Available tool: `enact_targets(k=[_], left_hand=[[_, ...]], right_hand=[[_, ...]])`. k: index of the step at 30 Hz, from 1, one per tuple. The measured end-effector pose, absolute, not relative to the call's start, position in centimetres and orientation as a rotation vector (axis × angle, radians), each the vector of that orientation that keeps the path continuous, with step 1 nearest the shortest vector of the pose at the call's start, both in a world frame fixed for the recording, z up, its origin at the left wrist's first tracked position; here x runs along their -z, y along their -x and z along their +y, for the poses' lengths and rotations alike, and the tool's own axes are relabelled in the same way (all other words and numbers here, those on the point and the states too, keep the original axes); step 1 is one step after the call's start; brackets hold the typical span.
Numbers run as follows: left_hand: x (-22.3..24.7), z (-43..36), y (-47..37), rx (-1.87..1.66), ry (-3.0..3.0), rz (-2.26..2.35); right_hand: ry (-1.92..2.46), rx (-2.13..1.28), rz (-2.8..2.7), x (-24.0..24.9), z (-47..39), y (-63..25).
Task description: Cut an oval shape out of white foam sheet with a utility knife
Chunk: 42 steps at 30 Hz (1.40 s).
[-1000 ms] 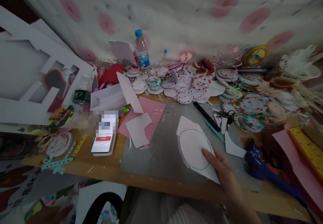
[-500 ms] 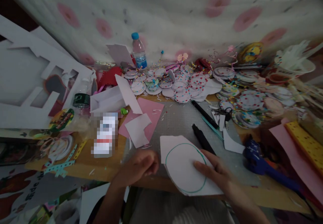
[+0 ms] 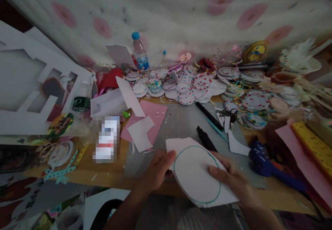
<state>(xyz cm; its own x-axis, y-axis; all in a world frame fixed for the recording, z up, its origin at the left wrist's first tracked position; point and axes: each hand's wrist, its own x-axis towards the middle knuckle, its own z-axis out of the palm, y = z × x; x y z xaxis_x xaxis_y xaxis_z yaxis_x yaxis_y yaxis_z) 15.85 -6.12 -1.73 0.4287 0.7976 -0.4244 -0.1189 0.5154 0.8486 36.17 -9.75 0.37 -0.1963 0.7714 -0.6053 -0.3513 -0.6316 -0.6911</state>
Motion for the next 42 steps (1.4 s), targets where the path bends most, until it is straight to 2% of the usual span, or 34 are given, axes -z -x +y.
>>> enact_targets(k=[4, 7, 12, 15, 18, 20, 22, 25, 29, 35, 42], left_hand=[[1.7, -5.7, -16.5, -0.806, -0.762, 1.073], [1.6, -5.8, -16.9, -0.798, -0.888, 1.056], [1.0, -6.4, -15.7, -0.693, -1.267, 1.353], [-0.8, -5.6, -13.4, -0.561, -1.486, 1.417], [-3.0, -4.6, -11.3, -0.219, -1.857, 1.396], [-3.8, -4.2, -10.8, -0.131, -1.988, 1.409], [-3.7, -4.2, -11.0, -0.195, -1.995, 1.469], [-2.3, -4.5, -11.9, -0.235, -1.953, 1.525], [-0.8, -4.9, -12.5, -0.061, -2.001, 1.520], [-3.7, -4.5, -11.1, 0.105, -2.152, 1.520], [-6.6, -4.0, -12.1, 0.256, -2.413, 1.159]], right_hand=[[1.290, -1.873, -0.417, 0.0, -9.8, -34.4], [1.366, -1.697, -0.382, 1.0, -10.1, -32.4], [1.522, -1.290, -0.897, 3.1, -10.7, -31.7], [1.628, -0.847, -1.426, 4.4, -9.9, -33.6], [1.863, -0.233, -1.711, 6.0, -8.6, -35.5], [1.998, -0.015, -1.798, 7.0, -8.0, -36.5], [2.106, 0.057, -1.819, 7.8, -7.8, -37.2], [2.151, -0.047, -1.814, 8.1, -8.0, -38.1], [2.017, -0.367, -1.677, 7.1, -8.9, -38.7], [1.717, -1.121, -1.272, 4.4, -10.5, -36.9], [1.464, -1.288, -1.275, 3.1, -10.6, -33.2]])
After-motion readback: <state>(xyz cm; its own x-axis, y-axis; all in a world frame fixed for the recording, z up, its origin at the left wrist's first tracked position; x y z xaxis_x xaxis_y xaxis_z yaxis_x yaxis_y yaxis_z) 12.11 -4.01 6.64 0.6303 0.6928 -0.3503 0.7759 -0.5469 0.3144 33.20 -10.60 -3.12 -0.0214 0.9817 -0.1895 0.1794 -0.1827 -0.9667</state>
